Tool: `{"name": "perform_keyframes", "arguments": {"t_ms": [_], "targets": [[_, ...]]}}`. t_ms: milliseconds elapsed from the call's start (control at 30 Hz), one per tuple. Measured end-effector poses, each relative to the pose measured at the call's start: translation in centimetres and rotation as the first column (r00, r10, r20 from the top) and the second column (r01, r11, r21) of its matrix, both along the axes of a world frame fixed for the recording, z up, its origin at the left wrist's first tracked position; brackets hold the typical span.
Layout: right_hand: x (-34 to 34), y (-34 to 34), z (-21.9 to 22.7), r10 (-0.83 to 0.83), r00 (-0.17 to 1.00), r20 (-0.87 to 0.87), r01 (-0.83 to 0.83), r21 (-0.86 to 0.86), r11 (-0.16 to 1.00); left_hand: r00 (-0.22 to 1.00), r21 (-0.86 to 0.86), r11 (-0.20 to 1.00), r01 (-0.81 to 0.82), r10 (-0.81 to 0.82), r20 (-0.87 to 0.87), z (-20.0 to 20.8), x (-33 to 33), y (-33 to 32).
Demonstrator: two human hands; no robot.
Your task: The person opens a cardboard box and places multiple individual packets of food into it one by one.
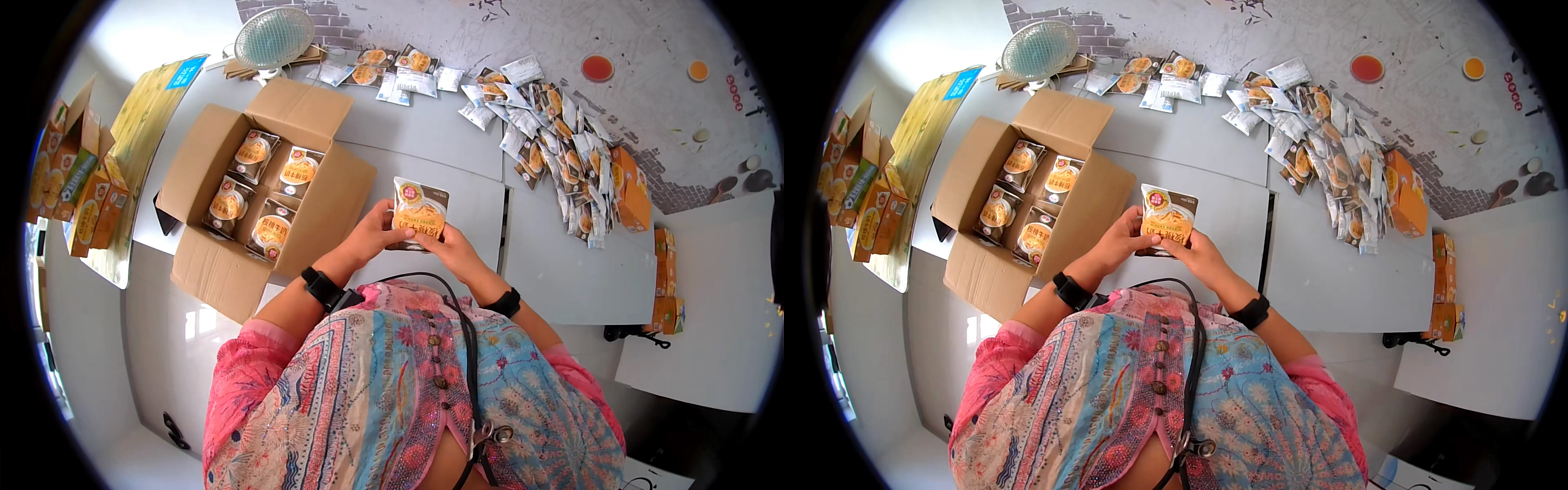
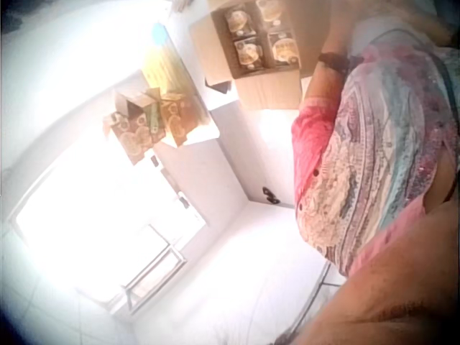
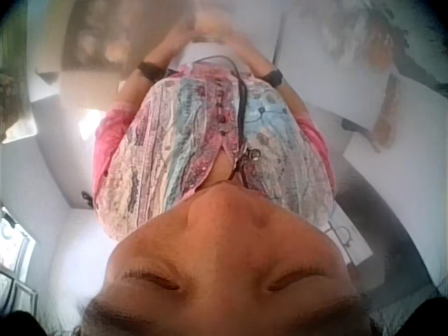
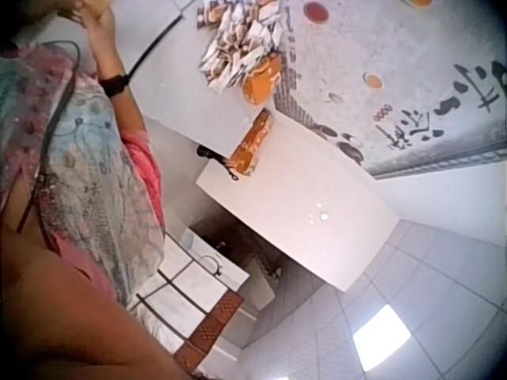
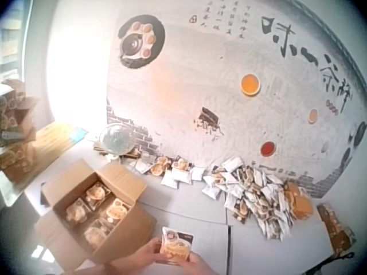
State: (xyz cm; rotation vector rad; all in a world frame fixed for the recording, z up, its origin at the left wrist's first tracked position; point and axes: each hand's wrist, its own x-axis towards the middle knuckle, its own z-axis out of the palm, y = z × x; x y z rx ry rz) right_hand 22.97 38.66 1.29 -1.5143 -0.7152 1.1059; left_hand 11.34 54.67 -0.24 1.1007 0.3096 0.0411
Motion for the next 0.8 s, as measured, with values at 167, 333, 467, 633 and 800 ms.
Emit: {"name": "perform_keyframes", "arguments": {"t_ms": [167,333,467,633,800], "targets": [[-0.4,0.3,-0.2,-0.045,0.999,-0.013,0.046,0.074,0.996,0.998,0.087,0.996,-0.024,0.018,0.063,-0.4,0.2,-0.4],[-0.4,0.4,-0.2,-0.082,0.995,-0.064,0.085,0.051,0.995,0.996,0.071,0.997,-0.012,0.006,0.085,-1.0,0.3,-0.4],[-0.3,0.2,-0.5,-0.053,0.998,-0.025,0.055,0.089,0.995,0.994,0.054,0.998,-0.031,0.025,0.104,-0.4,0.1,-0.5],[-0.4,-0.1,-0.8,0.014,0.999,0.053,-0.019,0.085,0.996,0.991,0.172,0.982,-0.080,0.097,-0.089,-1.1,0.2,0.5],[-0.6,0.0,-1.1,0.014,1.000,-0.013,-0.013,0.090,0.996,0.986,0.122,0.984,-0.128,0.139,-0.090,-1.0,0.0,0.1]]}}
